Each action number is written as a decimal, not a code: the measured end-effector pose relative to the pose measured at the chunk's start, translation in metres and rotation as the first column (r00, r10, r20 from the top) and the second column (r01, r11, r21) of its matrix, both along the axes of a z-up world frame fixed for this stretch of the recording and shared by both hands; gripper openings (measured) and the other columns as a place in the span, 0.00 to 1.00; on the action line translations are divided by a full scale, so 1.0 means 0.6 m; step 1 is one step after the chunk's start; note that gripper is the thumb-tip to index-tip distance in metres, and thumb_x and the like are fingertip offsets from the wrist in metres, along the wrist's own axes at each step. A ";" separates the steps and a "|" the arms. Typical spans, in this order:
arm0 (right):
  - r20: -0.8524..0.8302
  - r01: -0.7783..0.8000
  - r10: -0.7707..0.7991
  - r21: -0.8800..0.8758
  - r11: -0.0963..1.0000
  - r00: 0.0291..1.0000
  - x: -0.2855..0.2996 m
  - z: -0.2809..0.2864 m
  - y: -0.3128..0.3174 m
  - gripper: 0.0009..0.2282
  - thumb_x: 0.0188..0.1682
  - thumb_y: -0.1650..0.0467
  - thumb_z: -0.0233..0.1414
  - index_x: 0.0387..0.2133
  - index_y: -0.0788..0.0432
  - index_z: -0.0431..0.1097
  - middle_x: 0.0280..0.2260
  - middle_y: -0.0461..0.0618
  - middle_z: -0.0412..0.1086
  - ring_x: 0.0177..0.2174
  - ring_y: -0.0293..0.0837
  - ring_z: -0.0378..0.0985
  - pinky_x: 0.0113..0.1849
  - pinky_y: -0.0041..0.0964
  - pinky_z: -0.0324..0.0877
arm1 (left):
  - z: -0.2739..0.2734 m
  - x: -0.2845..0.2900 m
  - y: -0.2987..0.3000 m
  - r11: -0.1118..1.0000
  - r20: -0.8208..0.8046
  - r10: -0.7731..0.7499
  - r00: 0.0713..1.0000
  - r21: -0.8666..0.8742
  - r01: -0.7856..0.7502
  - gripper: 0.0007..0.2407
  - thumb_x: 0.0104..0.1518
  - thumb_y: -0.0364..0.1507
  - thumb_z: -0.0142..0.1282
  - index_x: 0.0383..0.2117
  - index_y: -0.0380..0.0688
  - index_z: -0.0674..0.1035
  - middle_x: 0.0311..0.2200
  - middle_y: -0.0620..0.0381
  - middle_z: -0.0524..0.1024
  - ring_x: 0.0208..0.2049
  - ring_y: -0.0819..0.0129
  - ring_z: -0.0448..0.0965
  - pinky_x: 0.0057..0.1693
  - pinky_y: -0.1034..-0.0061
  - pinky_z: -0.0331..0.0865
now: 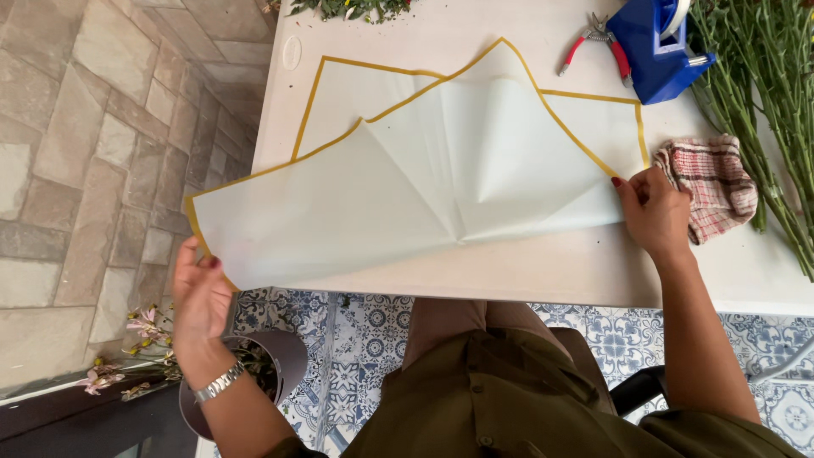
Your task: The person folds a light blue wrapping paper on a table, then places a bunch of orange flowers onto it. They wrap the paper around the flowers, secure the wrap with tape from a blue dispenser, and handle a silver ribbon.
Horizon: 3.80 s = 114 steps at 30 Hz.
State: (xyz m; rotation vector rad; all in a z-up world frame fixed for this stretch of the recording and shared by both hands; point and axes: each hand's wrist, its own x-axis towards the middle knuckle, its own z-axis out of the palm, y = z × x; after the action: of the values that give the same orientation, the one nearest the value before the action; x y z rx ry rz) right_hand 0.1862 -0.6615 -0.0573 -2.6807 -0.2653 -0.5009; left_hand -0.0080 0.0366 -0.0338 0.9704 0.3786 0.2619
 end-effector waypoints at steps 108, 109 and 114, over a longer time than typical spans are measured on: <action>-0.605 -0.580 0.248 -0.446 0.682 0.756 -0.093 0.176 0.220 0.28 0.54 0.45 0.34 0.70 0.22 0.46 0.74 0.48 0.40 0.70 0.63 0.42 0.58 0.81 0.49 | 0.059 0.119 -0.494 -0.357 -0.323 -0.295 0.899 0.910 0.210 0.36 0.64 0.50 0.45 0.71 0.35 0.53 0.73 0.34 0.46 0.74 0.41 0.40 0.64 0.22 0.24; -0.607 -0.582 0.248 -0.445 0.681 0.755 -0.082 0.184 0.227 0.28 0.54 0.45 0.34 0.70 0.22 0.46 0.74 0.48 0.40 0.70 0.63 0.42 0.58 0.81 0.49 | 0.061 0.119 -0.495 -0.356 -0.324 -0.294 0.899 0.910 0.212 0.36 0.64 0.50 0.45 0.71 0.35 0.53 0.73 0.34 0.46 0.74 0.41 0.40 0.64 0.22 0.24; -0.354 -0.654 0.554 -0.328 0.681 0.754 -0.031 0.179 0.302 0.31 0.58 0.49 0.34 0.72 0.48 0.50 0.68 0.59 0.55 0.64 0.62 0.60 0.59 0.73 0.54 | 0.071 0.114 -0.499 -0.360 -0.286 -0.278 0.917 0.916 0.177 0.33 0.62 0.50 0.47 0.71 0.46 0.59 0.72 0.36 0.49 0.74 0.43 0.43 0.65 0.23 0.26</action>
State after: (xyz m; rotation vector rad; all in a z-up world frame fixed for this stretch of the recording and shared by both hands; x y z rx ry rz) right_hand 0.1677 -0.4803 0.0504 -2.7755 -1.2925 0.1011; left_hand 0.0606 -0.2626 0.0088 2.8228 -0.3396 0.1623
